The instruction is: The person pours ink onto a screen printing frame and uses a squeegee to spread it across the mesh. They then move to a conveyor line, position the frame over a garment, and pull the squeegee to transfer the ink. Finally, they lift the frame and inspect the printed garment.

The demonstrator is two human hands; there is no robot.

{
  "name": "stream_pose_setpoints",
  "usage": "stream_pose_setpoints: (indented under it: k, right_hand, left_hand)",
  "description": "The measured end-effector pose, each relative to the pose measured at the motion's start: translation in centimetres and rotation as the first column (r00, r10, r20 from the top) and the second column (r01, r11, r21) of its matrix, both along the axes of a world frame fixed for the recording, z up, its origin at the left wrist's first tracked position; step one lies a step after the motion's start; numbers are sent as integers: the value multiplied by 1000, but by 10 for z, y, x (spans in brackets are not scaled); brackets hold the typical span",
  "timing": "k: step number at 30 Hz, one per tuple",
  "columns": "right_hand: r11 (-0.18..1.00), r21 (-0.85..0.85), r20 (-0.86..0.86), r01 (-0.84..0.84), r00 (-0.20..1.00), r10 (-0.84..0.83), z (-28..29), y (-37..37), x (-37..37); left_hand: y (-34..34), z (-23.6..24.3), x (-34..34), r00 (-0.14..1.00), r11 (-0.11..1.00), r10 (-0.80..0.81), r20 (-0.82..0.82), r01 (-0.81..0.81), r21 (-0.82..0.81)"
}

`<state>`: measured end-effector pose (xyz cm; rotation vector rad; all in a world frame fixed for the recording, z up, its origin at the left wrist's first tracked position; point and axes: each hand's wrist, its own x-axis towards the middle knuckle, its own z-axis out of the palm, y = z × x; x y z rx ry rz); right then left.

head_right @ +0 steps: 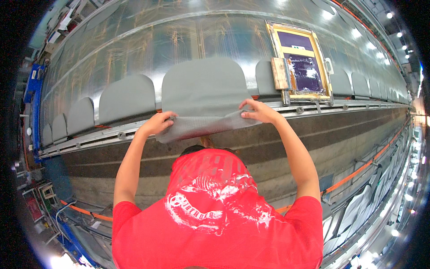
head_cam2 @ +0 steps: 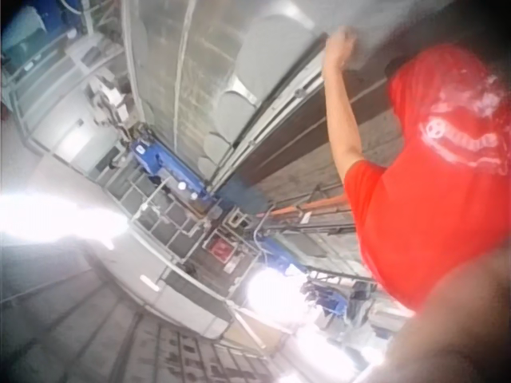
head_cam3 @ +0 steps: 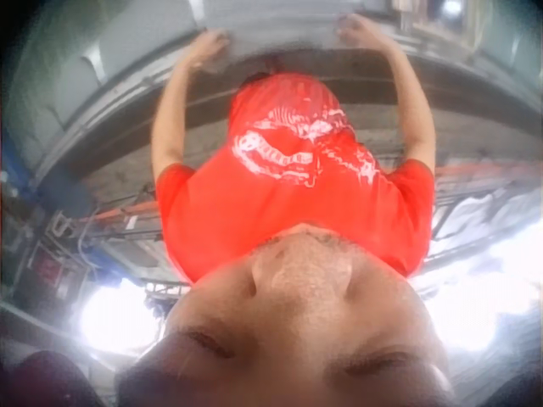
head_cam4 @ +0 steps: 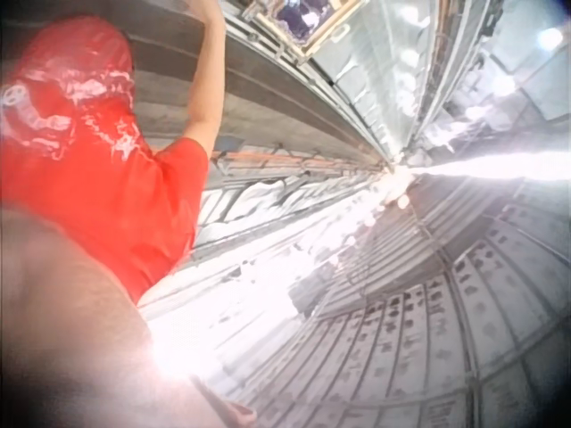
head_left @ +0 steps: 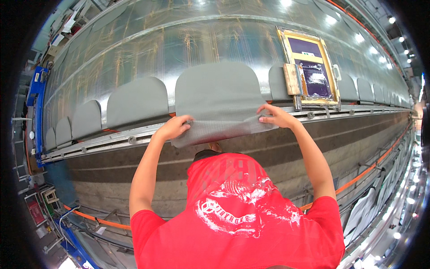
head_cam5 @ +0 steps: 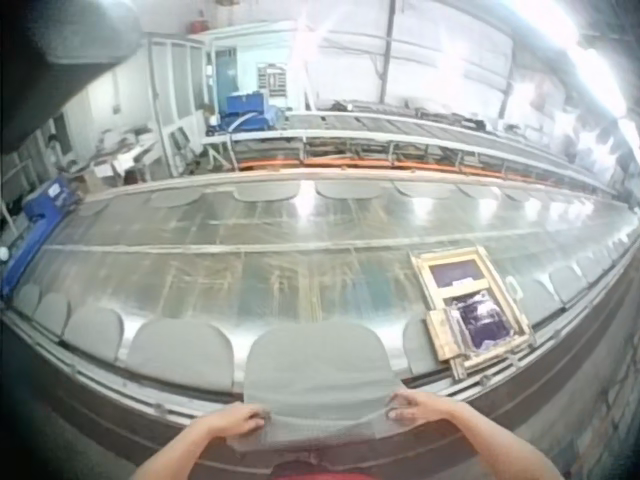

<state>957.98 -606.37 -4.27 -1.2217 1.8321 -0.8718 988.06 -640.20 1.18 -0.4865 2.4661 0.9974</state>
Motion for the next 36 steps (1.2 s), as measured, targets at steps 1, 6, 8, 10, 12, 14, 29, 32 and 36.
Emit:
stream_pose_setpoints:
  k: [1,6,8,10,12,14,29,32,36]
  right_hand:
    - [994,97,105,50,993,-60,7,-9,-3]
    - [972,113,87,206,973,-216,-29,-35,-12]
    - [980,56,60,191,979,-194,-56,-32,-19]
    - [985,78,40,153,987,-156,-67,-30,-25]
    - [978,150,149,145,975,-167,-56,-34,-20]
    - [984,157,101,80,990,-96,-31,-30,-13]
    - [981,57,-545,183,830,-123,-88,-65,-37]
    - [977,-169,-732,127,648,-211,-89,-77,-19]
    - [976,-207,-638,-72,766,-79,-102,-75,-9]
  left_hand:
    - [-1,5,-3,997,998,60,-45,-58,38]
    - [-8,-5,-16,976,985,-97,-196,66,-157]
    - [-1,5,-23,959,931,-258,-120,214,-296]
    - [-3,-1,-25,952,901,-305,-32,278,-333]
    - [-15,-19,-24,966,922,-252,66,260,-285]
    - [-28,-18,-25,980,991,-103,168,115,-67]
    - [-49,-60,-61,999,749,32,-17,-35,-662]
    - [-26,-73,-47,959,732,-73,-272,-134,-668]
    - [19,-68,-44,952,939,-19,-305,-87,-332]
